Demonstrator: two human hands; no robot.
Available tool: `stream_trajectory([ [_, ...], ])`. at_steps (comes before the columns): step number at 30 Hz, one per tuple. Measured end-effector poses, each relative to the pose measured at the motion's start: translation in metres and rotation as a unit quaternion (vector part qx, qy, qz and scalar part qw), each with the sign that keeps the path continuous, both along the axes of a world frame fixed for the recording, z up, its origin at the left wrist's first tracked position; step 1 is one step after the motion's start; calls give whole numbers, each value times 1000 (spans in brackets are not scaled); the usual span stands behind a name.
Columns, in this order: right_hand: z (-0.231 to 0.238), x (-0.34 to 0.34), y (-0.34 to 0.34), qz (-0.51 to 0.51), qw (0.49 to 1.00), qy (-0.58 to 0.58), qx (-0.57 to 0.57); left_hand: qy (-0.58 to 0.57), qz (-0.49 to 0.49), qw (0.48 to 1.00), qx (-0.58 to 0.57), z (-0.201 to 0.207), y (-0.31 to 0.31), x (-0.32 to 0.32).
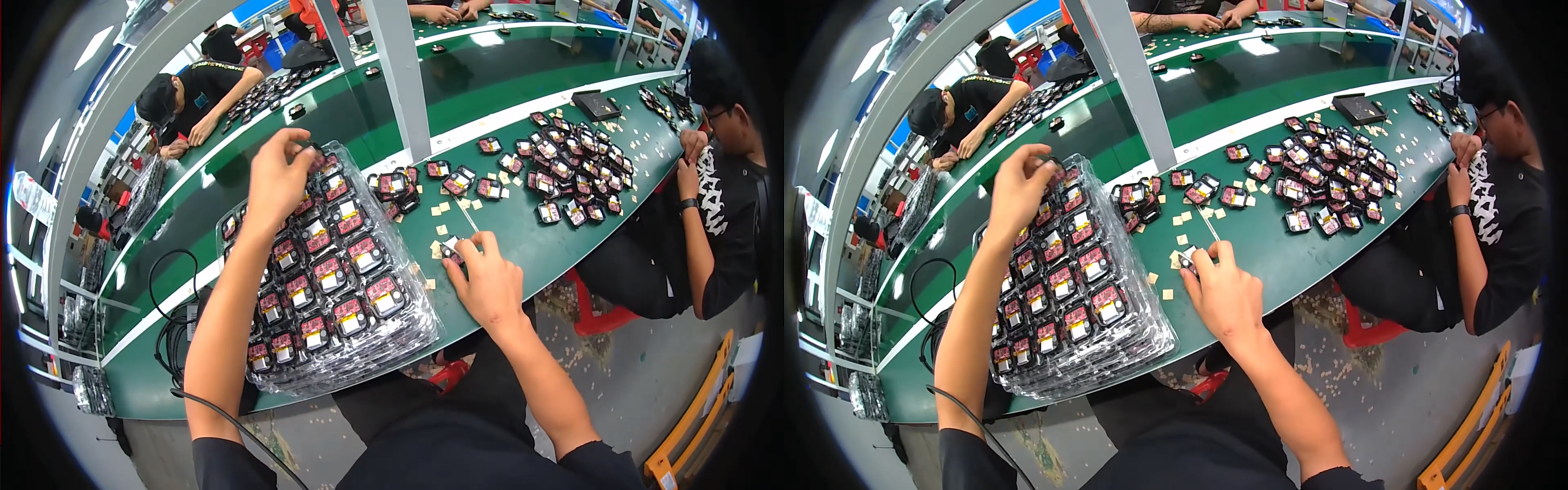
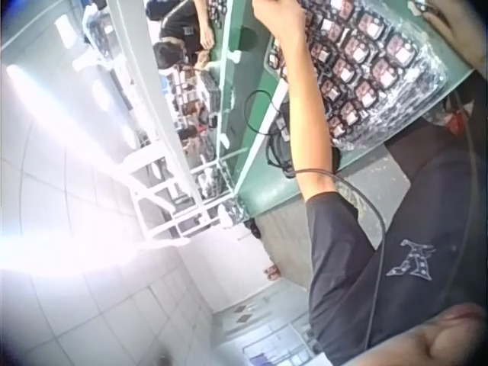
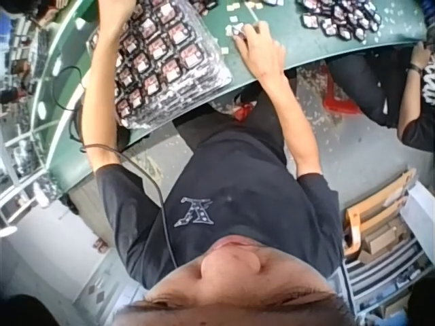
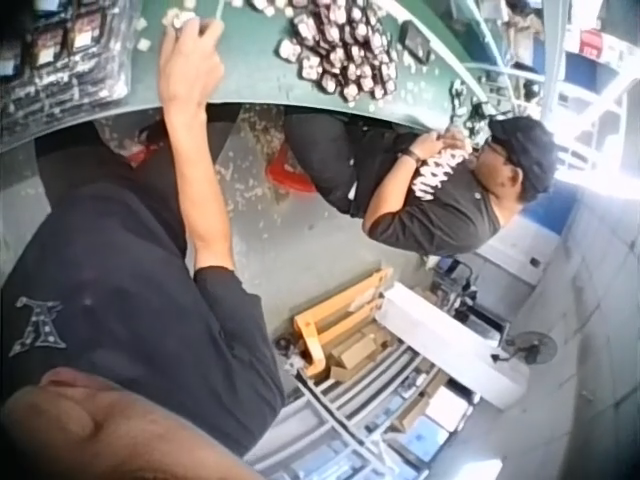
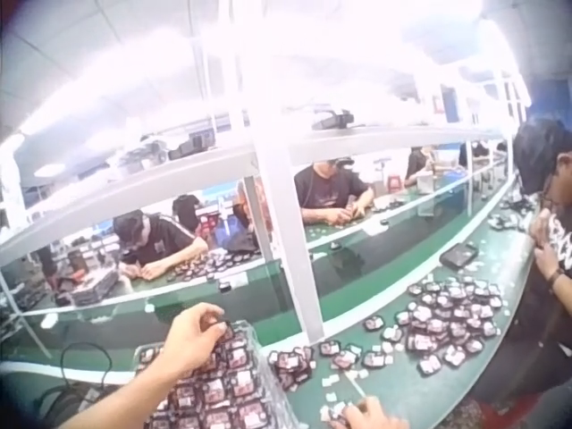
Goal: The recorder uses a toothpick-like tool to apply adhesive or manipulate small components on a series of electronic device cases.
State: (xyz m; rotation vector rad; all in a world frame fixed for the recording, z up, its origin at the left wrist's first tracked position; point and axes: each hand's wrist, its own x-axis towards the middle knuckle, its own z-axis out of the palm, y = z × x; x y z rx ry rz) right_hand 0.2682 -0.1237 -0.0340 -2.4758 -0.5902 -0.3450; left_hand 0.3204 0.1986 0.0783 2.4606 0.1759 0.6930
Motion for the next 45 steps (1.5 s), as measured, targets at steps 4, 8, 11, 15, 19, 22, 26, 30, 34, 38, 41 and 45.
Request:
stream_trajectory([
  [4,-1,1,-1,-4,1000,5,2,19,-21,995,94,-7,-6,8],
  [8,2,-1,-1,-21,999,21,12,44,-70,978,192,-10,1,10],
  [11,1,0,1,-18,1000,17,12,42,-58,965,252,-15,2,4],
  [15,3,-2,2,-10,1000,8,10,44,12,969,243,-1,-10,-19],
  [19,-4,-4,-2,-10,999,-23,23,-82,-85,978,169,35,-50,-79],
  [22,-5,-6,-3,-18,999,-13,26,-109,-120,965,208,40,-71,-135],
  [26,-7,-5,-5,-31,999,-10,20,-90,-180,947,249,15,-100,-205],
  [30,-5,-4,1,-8,999,-2,47,8,-280,953,113,-36,-141,-269],
  [34,-4,2,0,-14,997,0,72,88,-192,969,127,-74,-158,-275],
  [38,-14,7,-11,-25,993,-7,116,-73,-92,965,234,-85,-157,-267],
  [41,-13,2,-15,-10,978,-2,209,-18,-8,951,310,-85,-163,-262],
  [45,-6,-33,-29,31,925,60,374,83,33,928,363,-85,-159,-259],
])
